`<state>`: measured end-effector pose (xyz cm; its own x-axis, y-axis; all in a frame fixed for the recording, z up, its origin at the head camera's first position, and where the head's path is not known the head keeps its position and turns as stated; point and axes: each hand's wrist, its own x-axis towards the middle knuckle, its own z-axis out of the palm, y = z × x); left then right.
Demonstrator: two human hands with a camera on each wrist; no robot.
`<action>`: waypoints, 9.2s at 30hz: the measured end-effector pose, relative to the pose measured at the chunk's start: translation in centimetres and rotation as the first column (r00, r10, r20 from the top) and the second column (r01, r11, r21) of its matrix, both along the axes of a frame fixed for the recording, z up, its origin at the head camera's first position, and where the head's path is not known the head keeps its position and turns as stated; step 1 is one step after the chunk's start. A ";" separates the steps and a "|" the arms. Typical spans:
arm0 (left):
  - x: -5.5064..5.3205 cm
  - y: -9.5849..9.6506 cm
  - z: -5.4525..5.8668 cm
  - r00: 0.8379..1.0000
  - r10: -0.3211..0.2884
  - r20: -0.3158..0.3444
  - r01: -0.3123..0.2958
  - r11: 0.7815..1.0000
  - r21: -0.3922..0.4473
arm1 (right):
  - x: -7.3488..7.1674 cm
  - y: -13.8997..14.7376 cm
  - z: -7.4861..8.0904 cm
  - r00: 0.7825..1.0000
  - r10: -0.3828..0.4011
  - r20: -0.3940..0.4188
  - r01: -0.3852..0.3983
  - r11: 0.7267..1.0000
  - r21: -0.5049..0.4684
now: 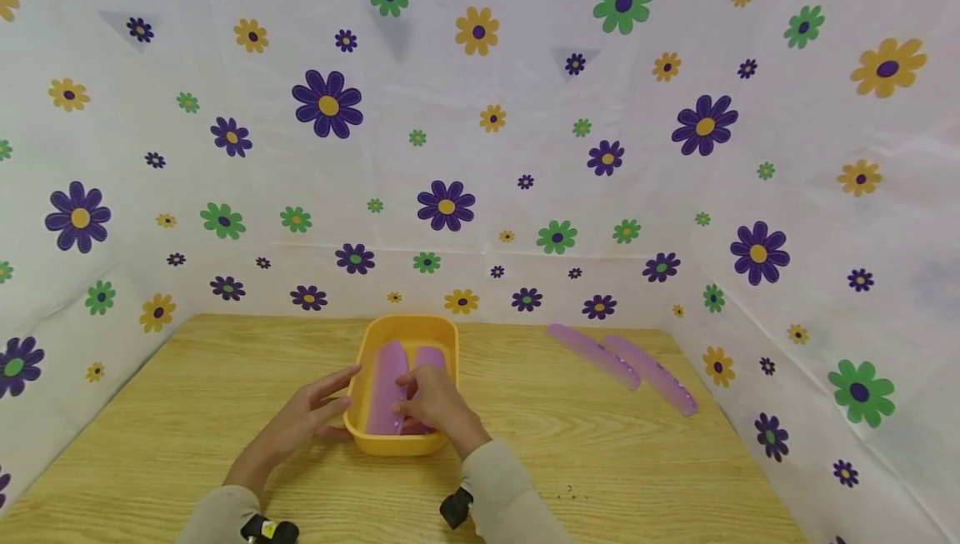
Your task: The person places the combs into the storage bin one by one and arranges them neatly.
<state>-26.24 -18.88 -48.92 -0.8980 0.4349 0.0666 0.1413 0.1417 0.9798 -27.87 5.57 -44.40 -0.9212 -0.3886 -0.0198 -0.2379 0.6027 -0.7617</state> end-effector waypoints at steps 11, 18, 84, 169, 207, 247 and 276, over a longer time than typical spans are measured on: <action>0.0 0.1 0.4 1.000 -0.003 -0.010 0.002 0.998 -0.058 | 0.0 -0.2 -0.1 1.000 0.017 0.004 -0.017 1.000 0.015; -0.1 0.0 0.5 1.000 -0.022 -0.020 0.021 0.998 -0.066 | -0.1 -0.3 -0.1 0.999 0.030 -0.034 -0.028 0.999 0.040; 0.2 0.3 0.8 1.000 0.008 0.004 -0.008 0.998 -0.057 | -0.2 3.7 3.3 0.997 0.070 0.023 -0.073 0.990 0.124; -0.2 -0.3 0.2 0.999 -0.037 -0.002 0.037 0.999 -0.013 | -5.8 27.8 0.7 0.951 -0.210 -0.226 0.267 0.928 0.261; -0.1 -0.2 0.4 1.000 -0.023 -0.004 0.023 0.999 -0.038 | -6.6 31.2 -0.7 0.951 -0.263 -0.161 0.303 0.897 0.322; -0.2 -0.2 0.2 1.000 -0.024 -0.010 0.023 0.999 -0.029 | -6.5 30.1 -0.1 0.959 -0.276 -0.065 0.282 0.900 0.333; -0.3 -0.1 0.3 1.000 -0.021 0.003 0.021 0.999 -0.038 | -4.7 29.5 0.6 0.976 -0.171 0.133 0.171 0.985 0.013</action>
